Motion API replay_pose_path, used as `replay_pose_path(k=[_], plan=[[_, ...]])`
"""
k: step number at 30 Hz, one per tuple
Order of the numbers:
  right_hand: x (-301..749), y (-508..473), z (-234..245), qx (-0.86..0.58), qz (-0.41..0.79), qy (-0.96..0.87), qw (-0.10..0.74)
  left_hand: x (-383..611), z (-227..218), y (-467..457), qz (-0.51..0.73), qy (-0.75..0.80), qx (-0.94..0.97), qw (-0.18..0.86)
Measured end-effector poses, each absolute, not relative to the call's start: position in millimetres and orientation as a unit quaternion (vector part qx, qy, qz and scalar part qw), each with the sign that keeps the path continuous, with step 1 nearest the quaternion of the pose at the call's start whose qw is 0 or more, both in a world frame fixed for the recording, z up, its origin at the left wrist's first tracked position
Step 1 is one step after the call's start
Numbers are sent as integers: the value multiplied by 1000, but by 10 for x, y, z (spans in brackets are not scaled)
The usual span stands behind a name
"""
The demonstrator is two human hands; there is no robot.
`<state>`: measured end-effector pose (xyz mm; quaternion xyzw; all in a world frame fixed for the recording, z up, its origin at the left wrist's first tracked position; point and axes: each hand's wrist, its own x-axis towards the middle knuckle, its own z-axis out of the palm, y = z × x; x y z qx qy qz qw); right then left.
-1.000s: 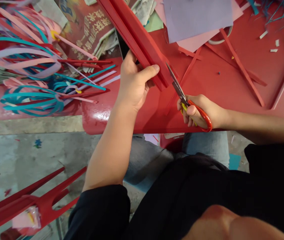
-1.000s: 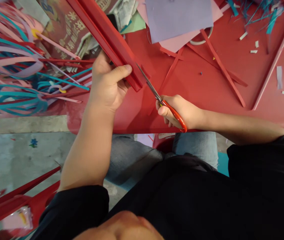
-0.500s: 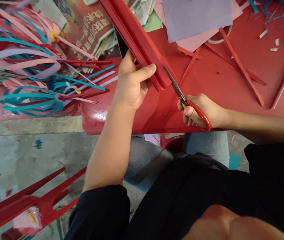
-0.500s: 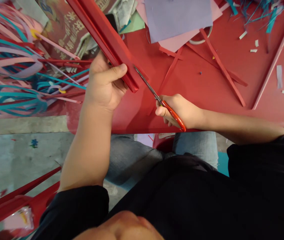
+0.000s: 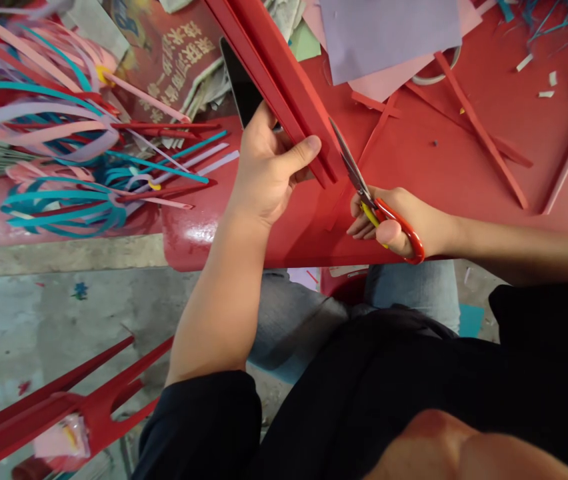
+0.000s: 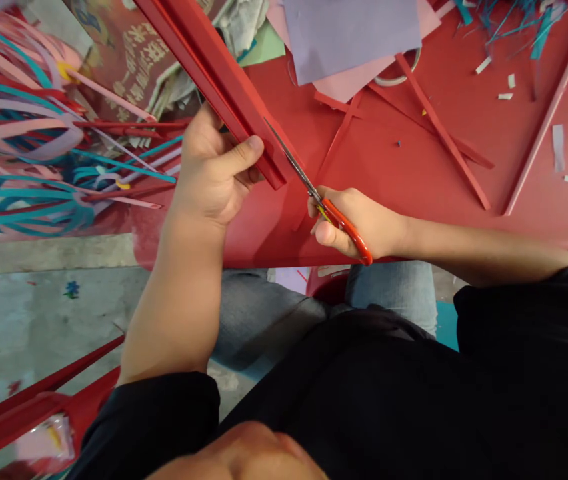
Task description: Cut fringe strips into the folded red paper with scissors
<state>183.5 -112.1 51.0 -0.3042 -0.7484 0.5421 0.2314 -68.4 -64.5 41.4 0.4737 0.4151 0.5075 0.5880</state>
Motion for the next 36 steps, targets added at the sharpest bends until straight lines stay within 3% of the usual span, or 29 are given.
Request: replay_pose_path(k=[36], plan=[[1801,-1173,514,-364,573,-703,213,-616,553,-860,456,493,471,572]])
